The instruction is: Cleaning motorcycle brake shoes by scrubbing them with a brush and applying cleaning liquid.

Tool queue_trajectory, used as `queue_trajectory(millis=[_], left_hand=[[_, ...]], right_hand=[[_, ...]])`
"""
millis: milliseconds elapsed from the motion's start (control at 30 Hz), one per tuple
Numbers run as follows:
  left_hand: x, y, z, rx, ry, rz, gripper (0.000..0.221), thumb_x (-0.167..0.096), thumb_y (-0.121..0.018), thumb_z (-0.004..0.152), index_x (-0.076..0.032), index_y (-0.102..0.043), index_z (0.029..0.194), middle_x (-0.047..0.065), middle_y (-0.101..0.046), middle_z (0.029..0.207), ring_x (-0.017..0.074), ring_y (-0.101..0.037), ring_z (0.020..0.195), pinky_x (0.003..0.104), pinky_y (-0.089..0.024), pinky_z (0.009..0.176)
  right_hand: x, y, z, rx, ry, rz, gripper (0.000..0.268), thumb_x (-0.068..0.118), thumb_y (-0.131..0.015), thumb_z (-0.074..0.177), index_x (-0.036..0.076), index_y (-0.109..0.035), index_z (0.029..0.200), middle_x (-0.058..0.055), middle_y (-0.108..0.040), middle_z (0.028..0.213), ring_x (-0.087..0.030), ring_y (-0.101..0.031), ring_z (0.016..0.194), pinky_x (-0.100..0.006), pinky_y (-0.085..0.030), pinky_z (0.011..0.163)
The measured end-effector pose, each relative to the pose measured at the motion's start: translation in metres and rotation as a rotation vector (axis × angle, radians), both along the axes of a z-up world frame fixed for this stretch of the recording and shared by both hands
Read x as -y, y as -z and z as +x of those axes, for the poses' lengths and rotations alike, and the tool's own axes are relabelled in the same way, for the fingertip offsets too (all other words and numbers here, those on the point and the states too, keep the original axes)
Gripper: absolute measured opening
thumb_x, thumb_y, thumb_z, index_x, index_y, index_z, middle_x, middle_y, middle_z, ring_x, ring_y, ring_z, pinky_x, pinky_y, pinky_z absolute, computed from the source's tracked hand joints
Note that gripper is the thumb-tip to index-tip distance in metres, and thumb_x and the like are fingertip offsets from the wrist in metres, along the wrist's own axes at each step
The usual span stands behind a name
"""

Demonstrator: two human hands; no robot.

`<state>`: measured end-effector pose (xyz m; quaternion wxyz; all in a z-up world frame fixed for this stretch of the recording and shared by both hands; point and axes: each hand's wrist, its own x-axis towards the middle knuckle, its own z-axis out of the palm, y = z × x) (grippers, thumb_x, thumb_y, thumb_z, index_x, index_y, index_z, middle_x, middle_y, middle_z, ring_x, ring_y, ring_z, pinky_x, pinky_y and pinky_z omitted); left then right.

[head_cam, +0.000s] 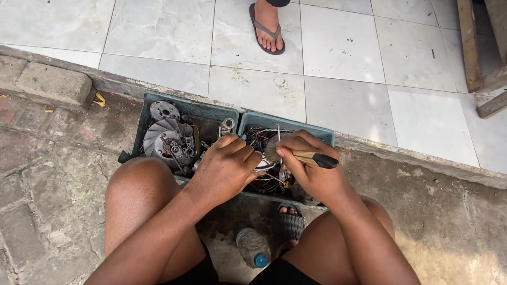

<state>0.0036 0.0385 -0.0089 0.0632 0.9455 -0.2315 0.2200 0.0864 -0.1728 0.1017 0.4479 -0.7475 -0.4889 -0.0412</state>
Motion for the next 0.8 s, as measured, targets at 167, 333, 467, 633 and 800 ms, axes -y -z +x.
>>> queue_trajectory(millis=[167,333,467,633,800], left_hand=[[0.003,-0.001,0.0,-0.029,0.017,-0.014,0.036,-0.038,-0.083,0.099,-0.006,-0.074,0.114,0.011,-0.075,0.096,0.0248,-0.074,0.104,0.049,-0.053,0.112],[0.007,-0.001,0.0,-0.028,0.032,-0.023,0.037,-0.038,-0.082,0.1,-0.006,-0.073,0.117,0.011,-0.076,0.098,0.0248,-0.074,0.105,0.049,-0.053,0.111],[0.01,0.002,0.002,-0.033,0.06,-0.056,0.036,-0.036,-0.083,0.099,-0.006,-0.073,0.116,0.012,-0.075,0.097,0.0257,-0.074,0.105,0.049,-0.053,0.111],[0.008,0.005,0.002,-0.036,0.069,-0.065,0.036,-0.038,-0.082,0.1,-0.005,-0.073,0.113,0.012,-0.074,0.095,0.026,-0.074,0.103,0.049,-0.053,0.11],[0.011,0.012,0.005,-0.039,0.059,-0.081,0.036,-0.041,-0.078,0.103,-0.005,-0.073,0.11,0.012,-0.073,0.093,0.0254,-0.074,0.101,0.048,-0.053,0.109]], right_hand=[[0.001,0.013,0.004,-0.132,-0.009,-0.019,0.018,0.011,-0.059,0.107,0.002,-0.073,0.102,-0.012,-0.068,0.064,-0.026,-0.07,0.051,-0.037,-0.06,0.051],[0.003,0.02,0.003,-0.36,-0.037,0.058,0.025,0.008,-0.053,0.109,-0.003,-0.073,0.103,-0.016,-0.071,0.06,-0.02,-0.071,0.045,-0.032,-0.061,0.047],[0.008,0.026,0.02,-0.247,0.044,-0.02,0.021,0.006,-0.057,0.107,-0.005,-0.074,0.1,-0.016,-0.069,0.056,-0.021,-0.069,0.04,-0.031,-0.059,0.043],[0.005,0.01,0.006,-0.476,-0.063,-0.034,0.026,0.008,-0.056,0.107,-0.003,-0.072,0.089,-0.015,-0.07,0.052,-0.018,-0.07,0.04,-0.031,-0.061,0.048],[0.007,0.008,0.002,-0.48,-0.009,-0.052,0.03,0.01,-0.05,0.11,-0.005,-0.074,0.099,-0.017,-0.071,0.052,-0.019,-0.071,0.04,-0.031,-0.061,0.047]])
